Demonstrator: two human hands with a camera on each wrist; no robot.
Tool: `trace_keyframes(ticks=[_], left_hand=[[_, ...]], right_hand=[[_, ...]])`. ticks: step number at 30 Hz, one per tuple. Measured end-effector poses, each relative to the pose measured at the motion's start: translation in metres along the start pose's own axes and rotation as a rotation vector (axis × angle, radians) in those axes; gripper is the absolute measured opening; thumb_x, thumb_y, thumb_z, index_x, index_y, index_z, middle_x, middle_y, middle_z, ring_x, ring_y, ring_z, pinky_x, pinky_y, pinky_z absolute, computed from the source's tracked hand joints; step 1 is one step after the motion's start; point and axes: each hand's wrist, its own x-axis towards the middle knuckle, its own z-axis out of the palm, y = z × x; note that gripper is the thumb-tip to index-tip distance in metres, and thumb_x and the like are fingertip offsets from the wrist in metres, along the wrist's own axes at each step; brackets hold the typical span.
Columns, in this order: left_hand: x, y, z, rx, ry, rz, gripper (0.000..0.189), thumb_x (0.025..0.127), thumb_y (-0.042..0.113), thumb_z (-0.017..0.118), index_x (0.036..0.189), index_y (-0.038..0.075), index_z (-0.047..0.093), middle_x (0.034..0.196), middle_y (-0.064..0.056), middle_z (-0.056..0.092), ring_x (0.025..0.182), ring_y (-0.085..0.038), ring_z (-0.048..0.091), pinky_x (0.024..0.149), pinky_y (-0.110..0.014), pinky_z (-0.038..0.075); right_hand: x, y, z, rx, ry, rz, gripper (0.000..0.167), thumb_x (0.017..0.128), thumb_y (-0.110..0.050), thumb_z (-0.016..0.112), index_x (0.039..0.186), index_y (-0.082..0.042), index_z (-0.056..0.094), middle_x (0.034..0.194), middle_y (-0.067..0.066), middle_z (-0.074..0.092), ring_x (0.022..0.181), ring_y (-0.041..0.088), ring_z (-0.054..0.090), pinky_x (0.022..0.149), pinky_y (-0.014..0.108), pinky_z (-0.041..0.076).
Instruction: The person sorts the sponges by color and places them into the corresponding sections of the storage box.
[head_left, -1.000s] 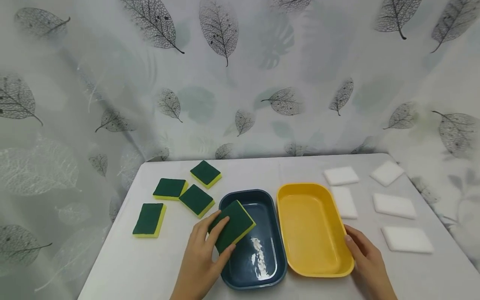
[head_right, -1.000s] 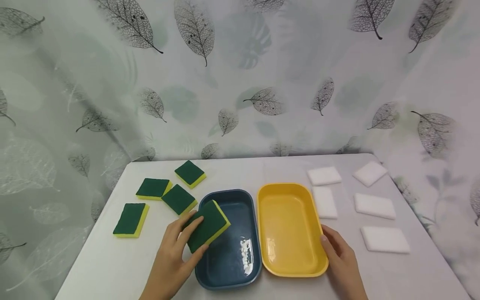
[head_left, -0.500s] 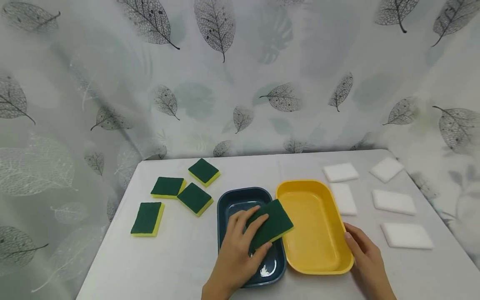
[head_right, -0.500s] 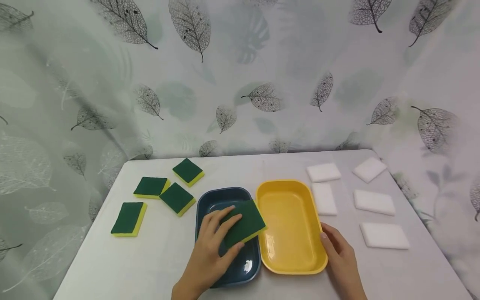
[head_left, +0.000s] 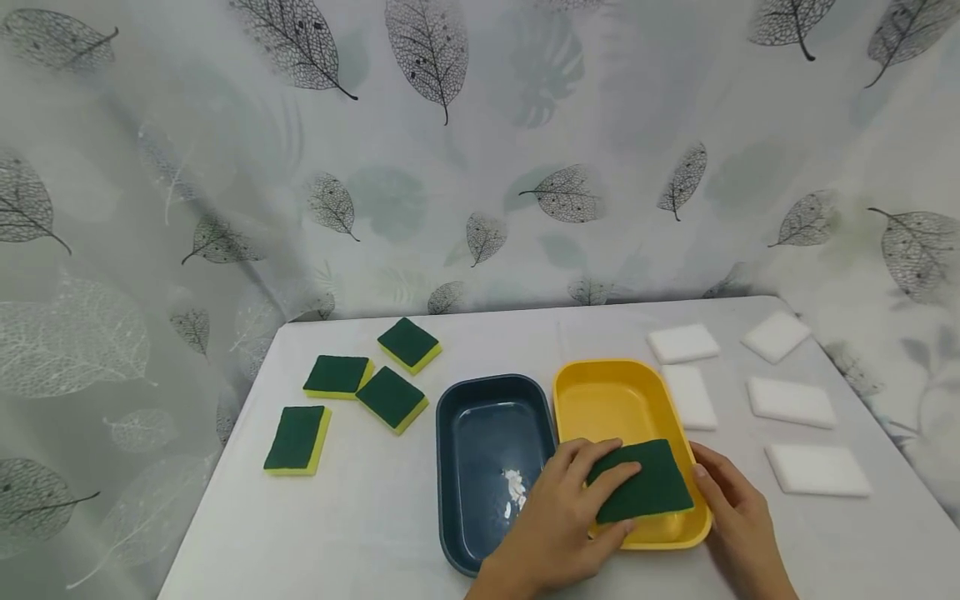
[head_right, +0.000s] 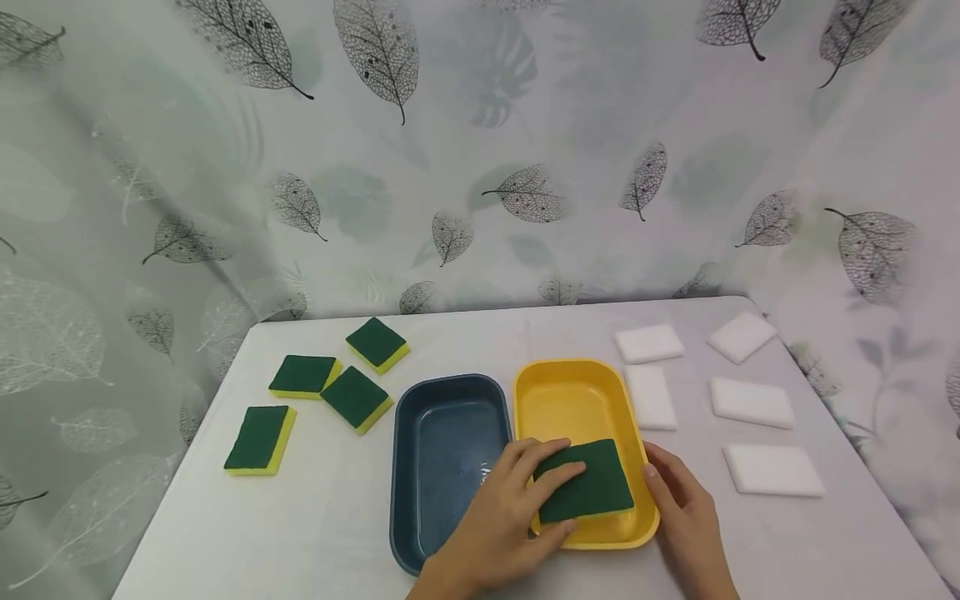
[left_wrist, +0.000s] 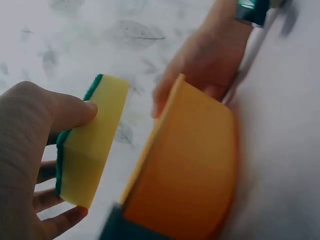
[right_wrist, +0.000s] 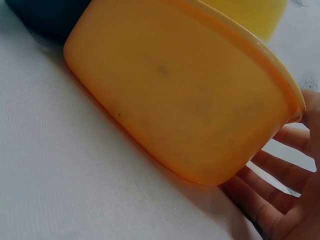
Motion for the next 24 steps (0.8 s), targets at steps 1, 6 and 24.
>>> trace_keyframes(ticks=[1,6,24], left_hand=[[0.0,-0.001,0.002,0.024,-0.009,0.013,0.054,0.1,0.044,0.067,0.15,0.028,0.051,0.158,0.001,0.047,0.13,-0.014,0.047,0.111,-0.03,0.047],[-0.004,-0.012,0.008,0.079,-0.063,0.055,0.056,0.101,0.044,0.066,0.151,0.027,0.049,0.159,-0.001,0.046,0.132,-0.015,0.047,0.113,-0.03,0.047],[0.0,-0.039,0.004,0.029,-0.121,0.205,0.053,0.102,0.041,0.062,0.151,0.025,0.05,0.161,-0.003,0.046,0.142,-0.019,0.046,0.122,-0.034,0.04]], right_hand=[[0.0,0.0,0.0,-0.001,0.011,0.0,0.058,0.109,-0.046,0.049,0.156,-0.011,0.046,0.127,-0.037,0.048,0.106,-0.023,0.052,0.084,0.004,0.051],[-0.003,0.0,0.001,0.007,0.078,-0.006,0.055,0.109,-0.041,0.053,0.154,-0.011,0.05,0.124,-0.039,0.051,0.106,-0.024,0.052,0.083,0.002,0.049],[-0.004,-0.002,-0.001,0.055,0.109,0.023,0.054,0.109,-0.04,0.052,0.152,-0.008,0.051,0.12,-0.039,0.053,0.105,-0.02,0.055,0.082,0.006,0.053]])
